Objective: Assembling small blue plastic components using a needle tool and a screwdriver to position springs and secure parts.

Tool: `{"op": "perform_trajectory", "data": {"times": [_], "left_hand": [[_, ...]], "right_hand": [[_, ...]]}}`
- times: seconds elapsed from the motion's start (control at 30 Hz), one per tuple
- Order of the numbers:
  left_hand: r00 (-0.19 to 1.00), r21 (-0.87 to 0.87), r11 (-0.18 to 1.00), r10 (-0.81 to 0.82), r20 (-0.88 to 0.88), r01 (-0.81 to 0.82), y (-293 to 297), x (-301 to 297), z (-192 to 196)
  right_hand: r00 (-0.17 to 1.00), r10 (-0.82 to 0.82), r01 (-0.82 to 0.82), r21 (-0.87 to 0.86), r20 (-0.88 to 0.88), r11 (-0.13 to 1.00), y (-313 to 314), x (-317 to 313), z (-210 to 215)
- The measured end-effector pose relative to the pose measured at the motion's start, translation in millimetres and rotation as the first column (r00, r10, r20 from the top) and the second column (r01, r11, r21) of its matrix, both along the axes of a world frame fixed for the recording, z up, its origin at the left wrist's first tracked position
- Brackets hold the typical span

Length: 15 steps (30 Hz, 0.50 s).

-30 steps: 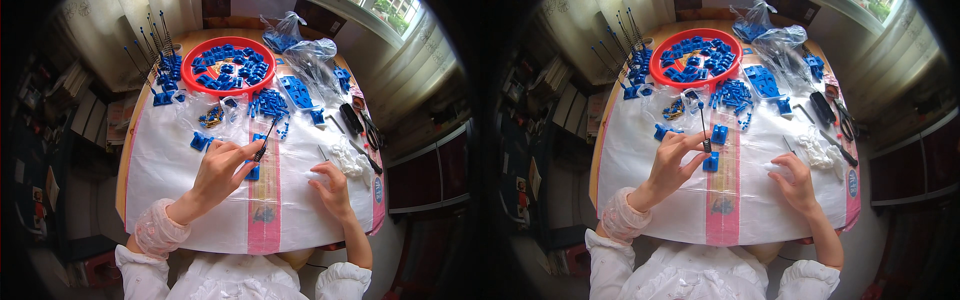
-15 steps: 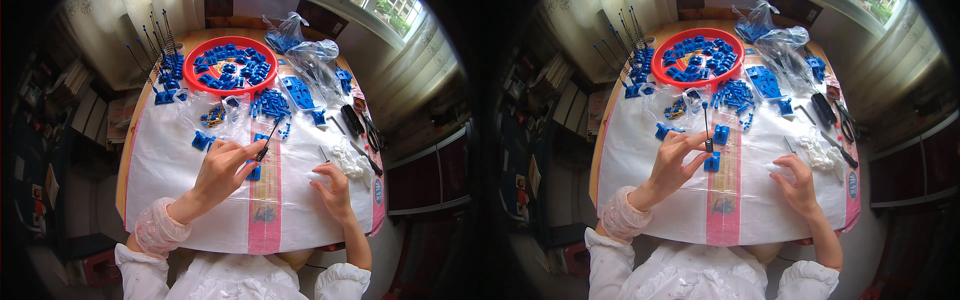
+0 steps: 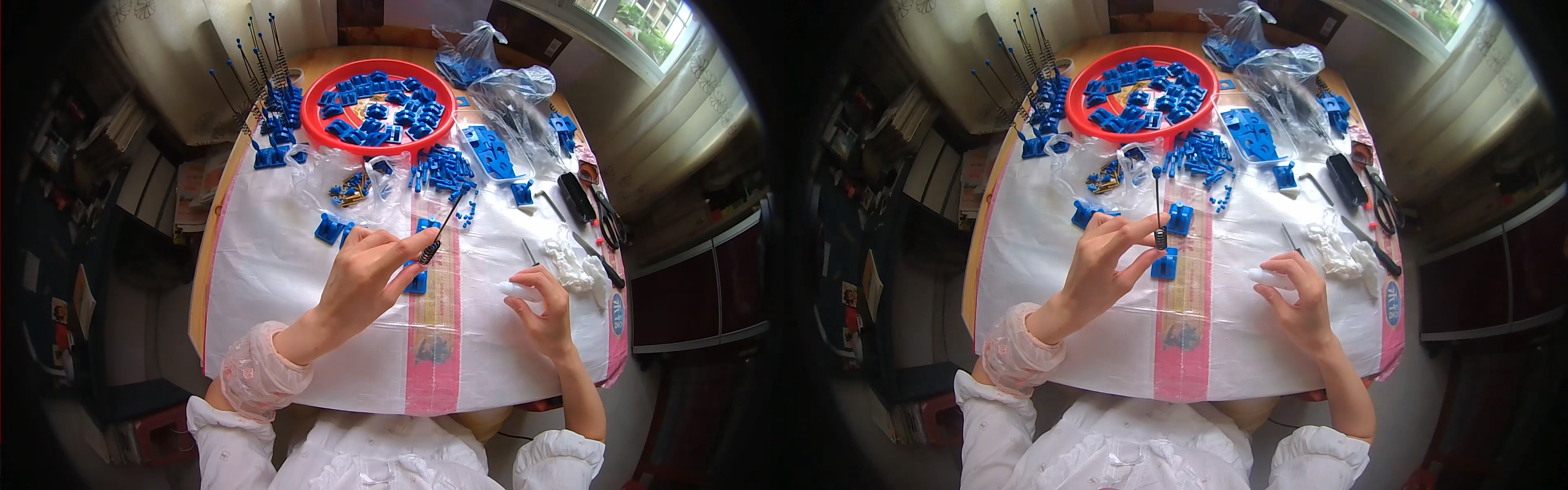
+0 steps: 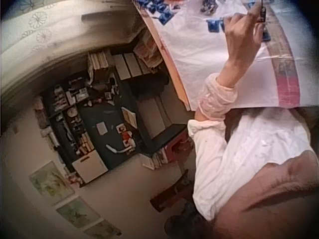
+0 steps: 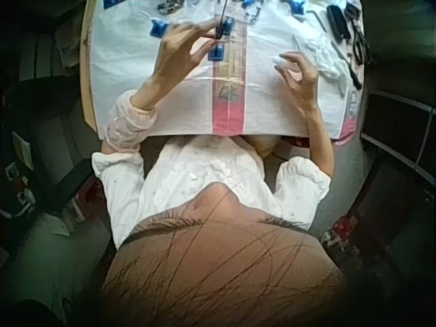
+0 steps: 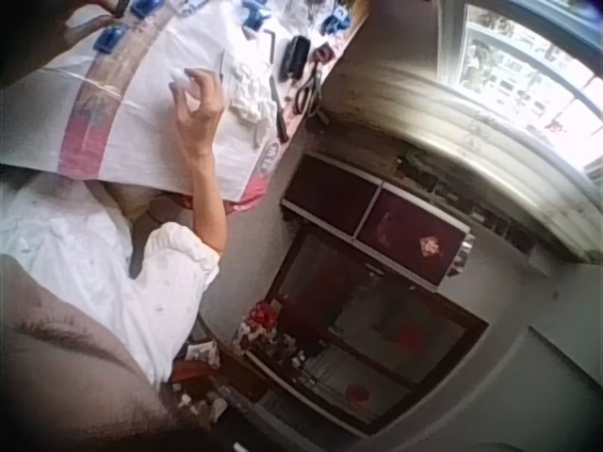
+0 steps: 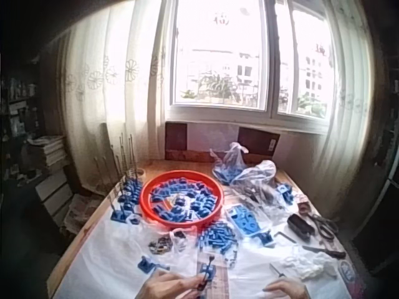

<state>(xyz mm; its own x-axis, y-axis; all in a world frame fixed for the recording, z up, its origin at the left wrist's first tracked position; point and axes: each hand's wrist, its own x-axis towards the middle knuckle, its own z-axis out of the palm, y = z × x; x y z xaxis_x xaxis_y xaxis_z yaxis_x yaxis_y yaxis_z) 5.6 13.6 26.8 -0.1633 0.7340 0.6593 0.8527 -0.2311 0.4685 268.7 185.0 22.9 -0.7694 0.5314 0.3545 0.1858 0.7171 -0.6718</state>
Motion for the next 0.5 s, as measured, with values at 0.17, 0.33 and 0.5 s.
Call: {"op": "perform_trajectory", "data": {"times": [0.17, 0.33, 0.5], "left_hand": [[1.000, 0.000, 1.000, -0.002, 0.000, 0.002, 0.2, -0.1, -0.8], [1.000, -0.005, 1.000, -0.002, -0.004, 0.002, -0.4, 0.0, -0.1], [1.000, -0.003, 1.000, 0.000, -0.008, 0.000, 0.0, -0.5, -1.5]], "right_hand": [[1.000, 0.000, 0.000, 0.008, -0.003, 1.000, 0.8, 1.1, -1.1], [1.000, -0.009, 0.009, -0.017, -0.016, 1.000, 0.6, 2.6, -1.3], [1.000, -0.002, 0.002, -0.006, -0.021, 1.000, 2.5, 4.5, 1.3]]}}
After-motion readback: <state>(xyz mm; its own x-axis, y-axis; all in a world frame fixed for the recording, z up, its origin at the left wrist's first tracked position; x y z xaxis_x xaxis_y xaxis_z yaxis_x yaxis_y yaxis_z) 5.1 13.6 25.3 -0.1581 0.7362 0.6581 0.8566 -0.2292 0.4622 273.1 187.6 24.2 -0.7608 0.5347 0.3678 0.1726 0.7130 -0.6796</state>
